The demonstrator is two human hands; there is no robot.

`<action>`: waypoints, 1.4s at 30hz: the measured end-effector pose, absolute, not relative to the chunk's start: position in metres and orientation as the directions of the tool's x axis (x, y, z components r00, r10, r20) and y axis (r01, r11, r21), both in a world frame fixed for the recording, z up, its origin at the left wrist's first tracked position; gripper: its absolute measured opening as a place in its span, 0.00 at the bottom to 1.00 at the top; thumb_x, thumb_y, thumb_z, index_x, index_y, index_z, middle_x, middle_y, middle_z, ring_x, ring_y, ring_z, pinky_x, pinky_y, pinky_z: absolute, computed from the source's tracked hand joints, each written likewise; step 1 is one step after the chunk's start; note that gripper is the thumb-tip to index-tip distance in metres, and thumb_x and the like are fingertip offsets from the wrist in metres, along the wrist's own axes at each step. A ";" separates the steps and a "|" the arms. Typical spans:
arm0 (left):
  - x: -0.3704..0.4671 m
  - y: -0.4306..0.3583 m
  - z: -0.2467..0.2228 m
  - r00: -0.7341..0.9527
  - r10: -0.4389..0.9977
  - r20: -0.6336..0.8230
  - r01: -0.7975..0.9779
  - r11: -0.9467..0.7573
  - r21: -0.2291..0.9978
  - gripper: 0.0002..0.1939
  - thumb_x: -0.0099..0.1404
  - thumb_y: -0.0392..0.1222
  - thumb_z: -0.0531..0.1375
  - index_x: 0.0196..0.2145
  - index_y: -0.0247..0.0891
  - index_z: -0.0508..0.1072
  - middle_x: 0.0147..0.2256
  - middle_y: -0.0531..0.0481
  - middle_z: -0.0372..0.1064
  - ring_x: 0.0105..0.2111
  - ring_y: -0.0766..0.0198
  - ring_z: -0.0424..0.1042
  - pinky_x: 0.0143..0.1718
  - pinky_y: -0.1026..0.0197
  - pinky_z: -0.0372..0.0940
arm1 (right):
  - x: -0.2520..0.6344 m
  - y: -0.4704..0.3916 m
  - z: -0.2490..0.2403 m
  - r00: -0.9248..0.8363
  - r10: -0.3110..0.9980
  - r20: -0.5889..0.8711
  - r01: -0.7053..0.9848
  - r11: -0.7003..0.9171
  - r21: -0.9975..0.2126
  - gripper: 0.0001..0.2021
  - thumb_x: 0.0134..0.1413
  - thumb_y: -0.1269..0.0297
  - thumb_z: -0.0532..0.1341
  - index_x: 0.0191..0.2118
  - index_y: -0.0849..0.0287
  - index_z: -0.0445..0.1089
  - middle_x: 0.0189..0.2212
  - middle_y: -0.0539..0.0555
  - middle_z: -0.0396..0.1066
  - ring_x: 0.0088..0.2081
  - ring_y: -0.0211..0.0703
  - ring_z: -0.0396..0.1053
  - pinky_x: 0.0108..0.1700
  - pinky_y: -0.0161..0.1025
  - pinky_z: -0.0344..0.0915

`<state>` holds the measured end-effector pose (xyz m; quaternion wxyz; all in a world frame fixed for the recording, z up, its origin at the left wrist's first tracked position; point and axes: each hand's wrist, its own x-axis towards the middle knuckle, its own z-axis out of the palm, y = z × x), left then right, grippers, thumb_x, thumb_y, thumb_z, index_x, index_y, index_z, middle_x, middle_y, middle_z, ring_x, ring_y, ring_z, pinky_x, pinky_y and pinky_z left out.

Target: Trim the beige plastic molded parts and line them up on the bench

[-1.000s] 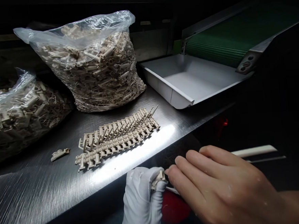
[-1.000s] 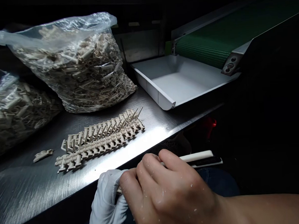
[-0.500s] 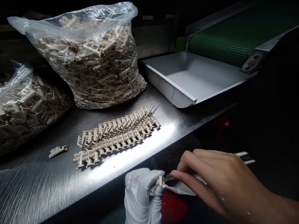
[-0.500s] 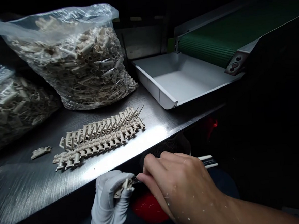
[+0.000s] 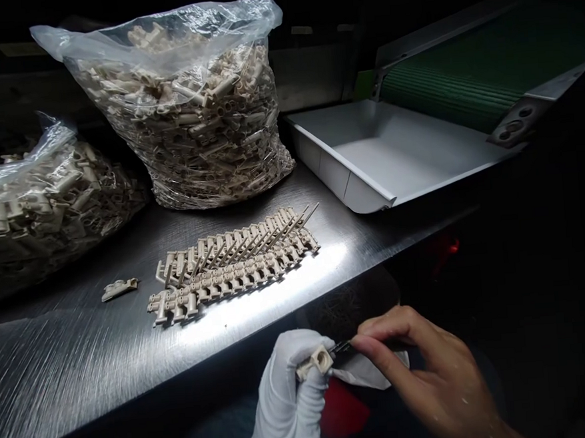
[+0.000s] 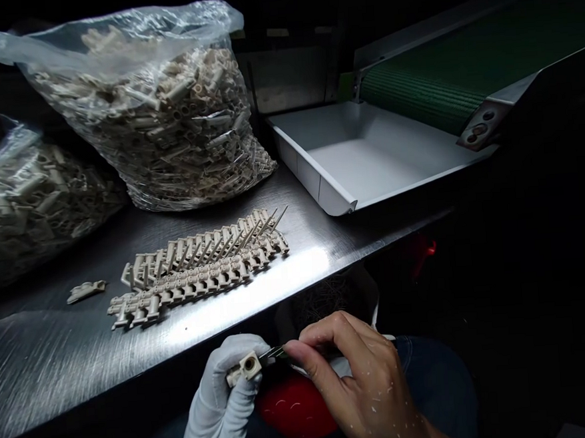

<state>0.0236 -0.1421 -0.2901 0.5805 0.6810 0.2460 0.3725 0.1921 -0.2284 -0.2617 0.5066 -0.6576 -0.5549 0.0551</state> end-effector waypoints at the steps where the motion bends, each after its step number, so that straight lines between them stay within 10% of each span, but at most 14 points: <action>1: 0.024 -0.142 -0.290 0.606 0.764 0.219 -0.098 -0.202 0.974 0.10 0.79 0.44 0.54 0.50 0.54 0.75 0.41 0.54 0.71 0.40 0.64 0.72 0.45 0.64 0.66 | 0.192 -0.229 -0.262 0.376 0.789 0.487 0.673 0.129 -0.729 0.06 0.66 0.71 0.66 0.38 0.55 0.71 0.30 0.48 0.77 0.31 0.37 0.77 0.32 0.32 0.74; 16: 0.014 -0.117 -0.286 0.716 0.617 0.327 -0.058 -0.413 0.909 0.14 0.74 0.33 0.61 0.51 0.52 0.76 0.41 0.54 0.75 0.42 0.64 0.76 0.48 0.63 0.70 | 0.193 -0.234 -0.257 0.165 0.753 0.637 0.812 0.263 -0.521 0.12 0.60 0.82 0.67 0.43 0.58 0.71 0.29 0.52 0.79 0.27 0.39 0.74 0.28 0.38 0.70; 26: 0.015 -0.121 -0.272 0.782 0.623 0.008 0.016 -0.033 0.999 0.08 0.77 0.41 0.57 0.44 0.47 0.78 0.41 0.53 0.74 0.42 0.64 0.73 0.48 0.63 0.67 | 0.199 -0.237 -0.258 0.235 0.945 0.228 0.558 0.061 -0.827 0.08 0.68 0.69 0.64 0.48 0.48 0.75 0.38 0.46 0.80 0.37 0.37 0.81 0.36 0.27 0.76; 42: 0.021 -0.130 -0.261 0.745 0.640 -0.187 0.029 0.249 0.968 0.15 0.77 0.54 0.56 0.38 0.41 0.71 0.27 0.59 0.60 0.27 0.67 0.57 0.32 0.63 0.57 | 0.191 -0.225 -0.275 0.149 0.879 0.453 0.646 0.261 -0.718 0.16 0.74 0.66 0.59 0.62 0.53 0.73 0.37 0.50 0.81 0.34 0.37 0.76 0.37 0.36 0.71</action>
